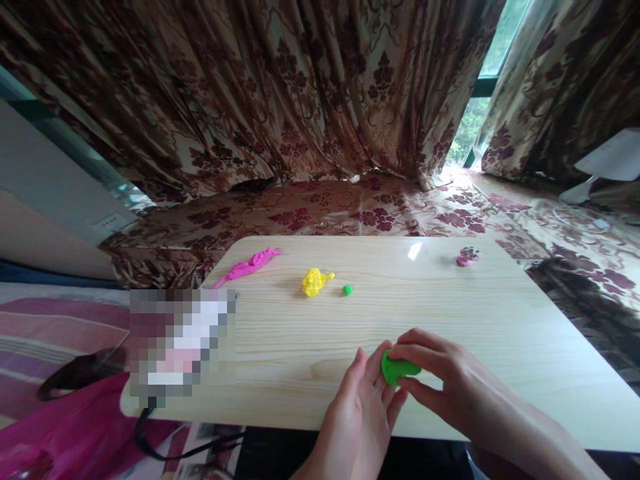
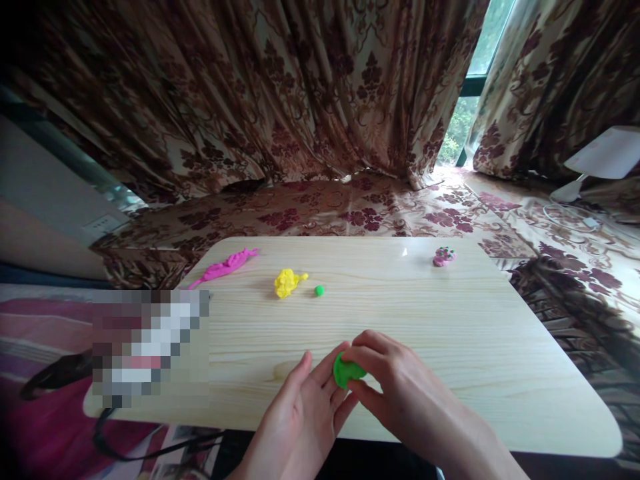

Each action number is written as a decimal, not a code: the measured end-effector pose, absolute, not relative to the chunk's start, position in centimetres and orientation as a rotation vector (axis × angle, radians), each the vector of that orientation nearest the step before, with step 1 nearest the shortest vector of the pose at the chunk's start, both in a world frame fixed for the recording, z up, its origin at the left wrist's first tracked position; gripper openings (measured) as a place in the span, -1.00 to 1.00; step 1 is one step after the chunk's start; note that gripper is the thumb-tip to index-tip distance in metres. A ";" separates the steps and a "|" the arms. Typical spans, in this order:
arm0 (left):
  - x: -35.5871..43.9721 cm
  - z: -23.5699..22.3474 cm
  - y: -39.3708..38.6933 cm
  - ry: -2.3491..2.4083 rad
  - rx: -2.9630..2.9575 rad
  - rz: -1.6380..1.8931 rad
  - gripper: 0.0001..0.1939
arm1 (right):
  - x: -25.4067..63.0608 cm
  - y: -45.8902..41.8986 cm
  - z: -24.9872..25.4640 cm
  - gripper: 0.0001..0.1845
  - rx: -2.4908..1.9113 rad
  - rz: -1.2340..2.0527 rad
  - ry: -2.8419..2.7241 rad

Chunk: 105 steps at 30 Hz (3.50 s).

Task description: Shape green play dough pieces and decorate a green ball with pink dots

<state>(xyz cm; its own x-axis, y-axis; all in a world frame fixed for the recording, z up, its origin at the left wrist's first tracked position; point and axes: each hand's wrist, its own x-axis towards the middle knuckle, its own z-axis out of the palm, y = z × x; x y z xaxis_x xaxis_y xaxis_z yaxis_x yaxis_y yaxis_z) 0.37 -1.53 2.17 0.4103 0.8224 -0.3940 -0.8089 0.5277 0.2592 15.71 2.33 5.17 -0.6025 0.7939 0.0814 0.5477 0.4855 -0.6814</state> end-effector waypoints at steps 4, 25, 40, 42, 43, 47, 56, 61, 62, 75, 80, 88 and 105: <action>0.2 2.5 -1.4 0.437 0.030 1.074 -0.53 | 15.8 2.2 4.7 -0.65 -1.188 0.877 -2.228; 0.5 2.3 -1.8 0.478 0.063 0.998 -0.51 | 15.8 2.0 5.5 -0.87 -1.056 0.841 -2.382; 0.2 2.3 -1.7 0.462 0.071 1.065 -0.51 | 15.4 1.5 4.7 -0.82 -1.171 0.862 -2.184; 0.1 2.3 -1.8 0.471 0.066 1.055 -0.52 | 15.3 1.5 4.9 -0.82 -1.134 0.861 -2.201; 0.1 2.3 -1.8 0.464 0.065 1.049 -0.51 | 15.3 1.4 5.0 -0.84 -1.115 0.866 -2.208; 0.2 2.5 -2.0 0.430 0.068 1.050 -0.52 | 15.1 1.5 5.2 -0.88 -1.048 0.860 -2.210; 0.0 2.4 -1.6 0.522 0.021 1.008 -0.52 | 15.3 1.9 5.2 -0.86 -1.040 0.865 -2.280; 0.1 2.5 -1.5 0.500 0.042 1.007 -0.51 | 15.3 1.8 4.9 -0.84 -1.042 0.819 -2.339; 0.1 2.4 -1.5 0.499 0.039 1.014 -0.52 | 15.2 1.8 4.9 -0.82 -1.048 0.815 -2.351; 0.0 2.2 -1.5 0.482 -0.017 1.046 -0.55 | 15.5 1.6 4.8 -0.84 -1.121 0.850 -2.231; 0.0 2.3 -1.5 0.461 -0.044 0.993 -0.55 | 15.5 1.9 5.1 -0.84 -1.093 0.800 -2.295; 0.1 2.7 -1.4 0.506 -0.022 0.978 -0.53 | 15.9 1.9 5.2 -0.89 -1.077 0.784 -2.365; 0.1 2.4 -1.4 0.497 -0.011 0.961 -0.54 | 15.7 1.9 5.1 -0.83 -1.092 0.802 -2.404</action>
